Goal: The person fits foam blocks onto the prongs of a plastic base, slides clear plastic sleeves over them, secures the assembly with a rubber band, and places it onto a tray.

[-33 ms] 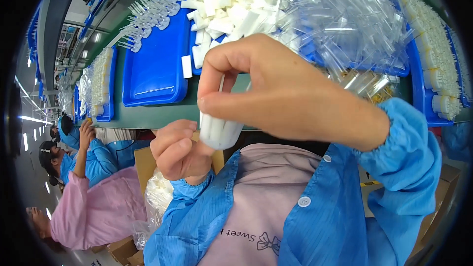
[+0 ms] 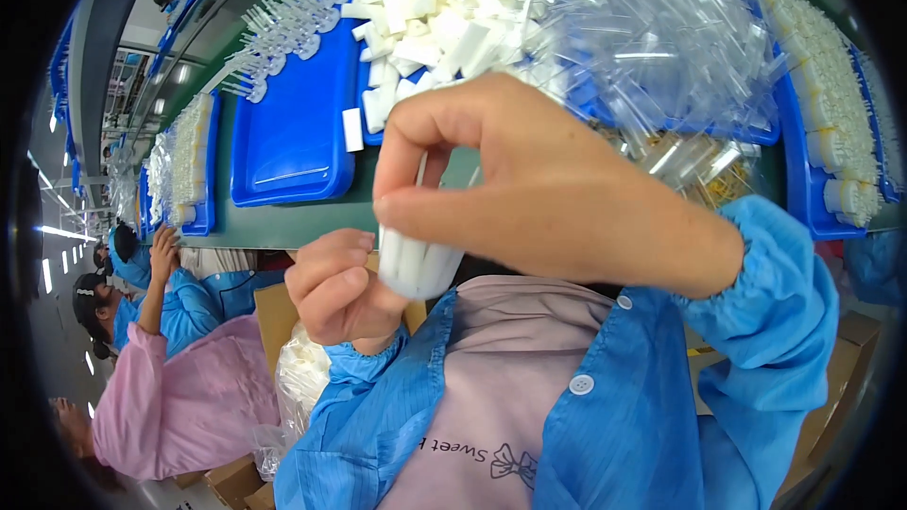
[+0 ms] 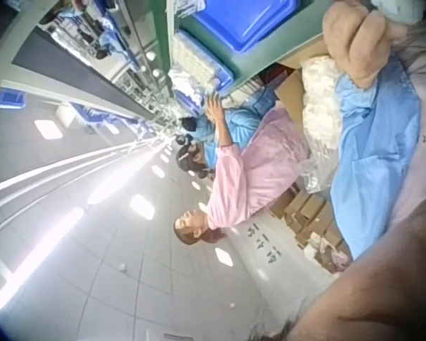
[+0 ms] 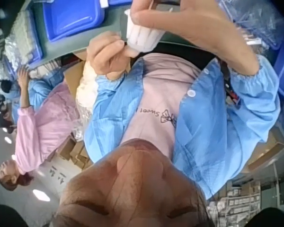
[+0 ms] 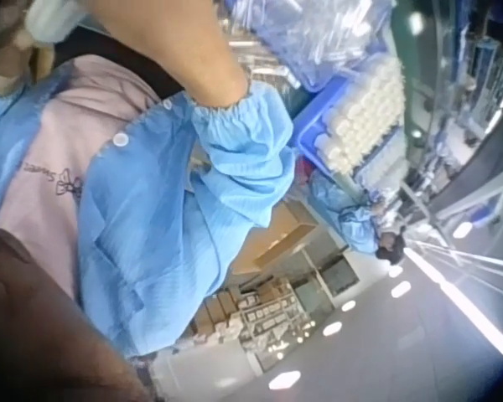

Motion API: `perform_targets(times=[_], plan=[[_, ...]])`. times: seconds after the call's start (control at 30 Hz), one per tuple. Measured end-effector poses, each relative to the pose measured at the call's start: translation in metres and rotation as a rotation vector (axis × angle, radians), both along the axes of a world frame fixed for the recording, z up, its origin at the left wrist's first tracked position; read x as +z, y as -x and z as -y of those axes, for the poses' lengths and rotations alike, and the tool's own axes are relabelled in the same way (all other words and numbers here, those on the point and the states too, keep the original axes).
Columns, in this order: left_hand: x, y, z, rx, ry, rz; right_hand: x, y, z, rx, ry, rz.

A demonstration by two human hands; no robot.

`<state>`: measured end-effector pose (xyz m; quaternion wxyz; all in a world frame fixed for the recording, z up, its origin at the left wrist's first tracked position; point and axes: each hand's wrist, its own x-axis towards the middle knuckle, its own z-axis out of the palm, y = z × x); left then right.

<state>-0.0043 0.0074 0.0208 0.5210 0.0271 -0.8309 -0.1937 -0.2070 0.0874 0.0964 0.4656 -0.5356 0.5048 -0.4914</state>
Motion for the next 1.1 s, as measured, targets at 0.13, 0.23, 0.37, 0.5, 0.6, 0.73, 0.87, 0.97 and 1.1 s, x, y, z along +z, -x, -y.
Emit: perform_targets(times=[0.13, 0.23, 0.37, 0.5, 0.6, 0.73, 0.87, 0.97, 1.1], plan=[[-0.004, 0.023, -0.022, -0.317, -0.596, -0.205, -0.004, -0.006, -0.027, -0.072, 0.118, 0.097], [0.001, 0.017, -0.013, -0.488, -0.692, 0.075, -0.010, -0.001, -0.043, -0.136, 0.139, 0.043], [0.012, 0.032, -0.026, -0.585, -0.904, 0.311, -0.020, 0.000, -0.066, -0.162, 0.108, -0.012], [0.008, 0.037, -0.037, -0.616, -1.080, 0.735, -0.031, 0.004, -0.090, -0.162, 0.096, -0.197], [0.009, 0.053, -0.043, -0.749, -1.237, 0.926, -0.037, 0.001, -0.108, -0.139, 0.110, -0.289], [0.001, 0.064, -0.054, -0.993, -1.206, 0.941, -0.031, 0.002, -0.127, -0.212, 0.158, -0.474], [-0.009, 0.063, -0.054, -1.001, -1.558, 0.870, -0.022, 0.037, -0.152, -0.571, 0.118, -0.492], [-0.006, 0.072, -0.057, -0.938, -1.713, 0.670, -0.046, 0.071, -0.175, -0.999, 0.029, -0.960], [0.000, 0.080, -0.055, -0.831, -1.734, 0.548, -0.078, 0.090, -0.184, -1.077, -0.069, -1.091]])
